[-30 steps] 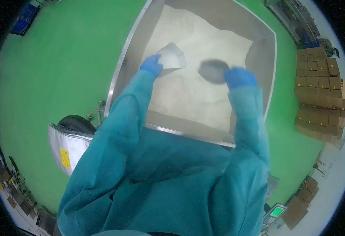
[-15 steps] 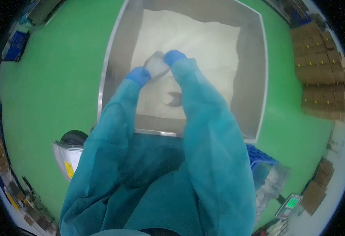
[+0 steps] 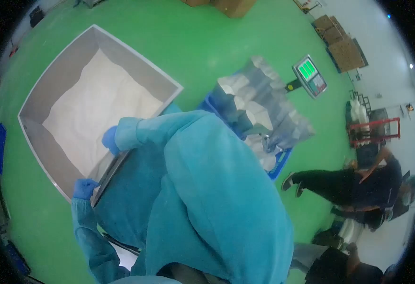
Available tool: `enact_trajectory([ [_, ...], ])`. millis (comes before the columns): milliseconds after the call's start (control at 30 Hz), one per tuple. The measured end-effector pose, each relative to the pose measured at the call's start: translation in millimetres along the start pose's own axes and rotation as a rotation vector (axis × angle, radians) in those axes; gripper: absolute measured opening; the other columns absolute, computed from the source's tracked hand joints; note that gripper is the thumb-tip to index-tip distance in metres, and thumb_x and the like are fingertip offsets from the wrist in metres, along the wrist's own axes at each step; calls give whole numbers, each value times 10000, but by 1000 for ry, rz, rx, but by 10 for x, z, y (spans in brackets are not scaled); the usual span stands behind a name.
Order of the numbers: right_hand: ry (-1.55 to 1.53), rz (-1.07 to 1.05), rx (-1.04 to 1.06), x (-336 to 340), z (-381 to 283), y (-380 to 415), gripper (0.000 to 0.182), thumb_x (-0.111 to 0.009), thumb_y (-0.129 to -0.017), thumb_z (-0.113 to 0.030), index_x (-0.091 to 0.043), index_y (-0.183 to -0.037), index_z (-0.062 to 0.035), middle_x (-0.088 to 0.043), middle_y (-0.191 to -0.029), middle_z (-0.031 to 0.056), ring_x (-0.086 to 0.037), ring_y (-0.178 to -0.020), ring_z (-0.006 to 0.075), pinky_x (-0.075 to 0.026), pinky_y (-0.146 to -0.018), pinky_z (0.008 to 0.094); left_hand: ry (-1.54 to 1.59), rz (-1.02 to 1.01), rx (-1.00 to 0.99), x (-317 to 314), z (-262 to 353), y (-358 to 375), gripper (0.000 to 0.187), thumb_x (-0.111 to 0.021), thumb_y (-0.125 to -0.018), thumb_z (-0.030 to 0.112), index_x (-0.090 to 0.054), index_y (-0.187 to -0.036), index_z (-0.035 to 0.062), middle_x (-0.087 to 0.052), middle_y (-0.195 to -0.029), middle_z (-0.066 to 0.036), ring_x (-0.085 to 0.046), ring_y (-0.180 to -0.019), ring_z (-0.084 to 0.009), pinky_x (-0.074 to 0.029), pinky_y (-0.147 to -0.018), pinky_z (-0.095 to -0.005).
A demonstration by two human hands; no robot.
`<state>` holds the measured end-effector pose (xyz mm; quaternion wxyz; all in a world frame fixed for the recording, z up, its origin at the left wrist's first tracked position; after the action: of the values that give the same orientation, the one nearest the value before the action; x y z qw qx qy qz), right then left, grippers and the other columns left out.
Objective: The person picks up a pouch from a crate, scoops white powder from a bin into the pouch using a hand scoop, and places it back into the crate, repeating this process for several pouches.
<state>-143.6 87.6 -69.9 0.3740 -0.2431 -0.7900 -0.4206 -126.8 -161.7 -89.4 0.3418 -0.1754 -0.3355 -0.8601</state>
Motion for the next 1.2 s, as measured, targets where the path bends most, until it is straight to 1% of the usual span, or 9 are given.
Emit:
enact_trajectory([
  [67, 49, 483, 59, 399, -234, 435, 409, -667, -683, -365, -666, -1000, -107, -543, -1207, 124, -516, -1108, 309, -431, -882, 432, 34, 101, 7, 115, 92, 25, 110, -594, -738, 38, -695, -726, -2, -663, -644, -78, -619, -607, -138, -490, -591, -275],
  [167, 232, 716, 312, 744, -843, 970, 411, -657, -687, -362, -657, -1020, -122, -419, -1345, 113, -400, -1226, 324, -377, -942, 443, 23, 236, -118, 292, 613, -47, 114, -592, -737, 53, -689, -728, -6, -651, -620, -75, -611, -592, -132, -485, -577, -280],
  [200, 464, 718, 335, 536, -875, 805, 299, -605, -734, -318, -676, -953, -127, -560, -1193, 113, -529, -1100, 298, -446, -858, 421, -77, 239, -122, 310, 759, -29, 128, -599, -746, 90, -681, -724, -6, -646, -621, -87, -610, -590, -138, -482, -575, -288],
  [267, 162, 281, 82, -227, -434, -397, 228, -556, -777, -278, -691, -886, -129, -657, -963, 114, -629, -907, 281, -496, -755, 403, -236, 248, -111, 379, 776, -129, 226, -610, -775, 222, -660, -737, 5, -632, -649, -132, -607, -626, -132, -471, -582, -299],
  [300, 29, 341, 18, -112, -466, -326, 207, -539, -789, -248, -697, -843, -125, -671, -791, 118, -655, -738, 278, -515, -674, 388, -292, 429, -240, 410, 788, -108, 282, -599, -797, 305, -657, -834, 31, -615, -661, -149, -589, -624, -123, -468, -583, -304],
  [367, 25, 200, 38, 226, -597, -29, 273, -540, -785, -356, -687, -849, -134, -667, -814, 104, -636, -715, 298, -502, -645, 396, 90, 482, -214, 632, 1053, 267, 390, -579, -847, 254, -538, -1197, 86, -610, -723, -65, -545, -644, -123, -470, -638, -281],
  [433, 55, 295, 85, 494, -520, 319, 281, -554, -781, -358, -682, -833, -114, -655, -802, 128, -626, -727, 324, -497, -657, 421, 316, 643, -220, 736, 1305, 642, 433, -576, -860, 221, -486, -1267, 105, -586, -784, -35, -536, -712, -108, -459, -664, -263],
  [833, 579, 580, -729, 2873, -43, 4937, 352, -552, -776, -334, -654, -817, 0, -621, -802, 222, -614, -758, 359, -485, -702, 435, 467, 493, 26, -372, 390, 198, 433, -559, -862, 291, -503, -1245, 97, -581, -1011, -87, -568, -833, -157, -451, -617, -285],
  [1200, 332, 375, -1008, 1289, 2419, 5749, 332, -600, -707, -337, -656, -852, -43, -638, -847, 171, -616, -808, 354, -497, -705, 436, 415, 478, 60, -554, 316, 76, 411, -571, -855, 240, -517, -1228, 76, -558, -921, -66, -537, -755, -129, -414, -528, -236],
])
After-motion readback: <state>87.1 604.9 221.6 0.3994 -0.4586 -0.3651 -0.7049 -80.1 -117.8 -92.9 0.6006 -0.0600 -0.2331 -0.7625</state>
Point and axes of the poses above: each hand's wrist, its own y-axis away from the middle knuckle, its own x-axis out of the back of the hand, z = x × y, the point moved 4 cm from there along -y, towards the middle knuckle
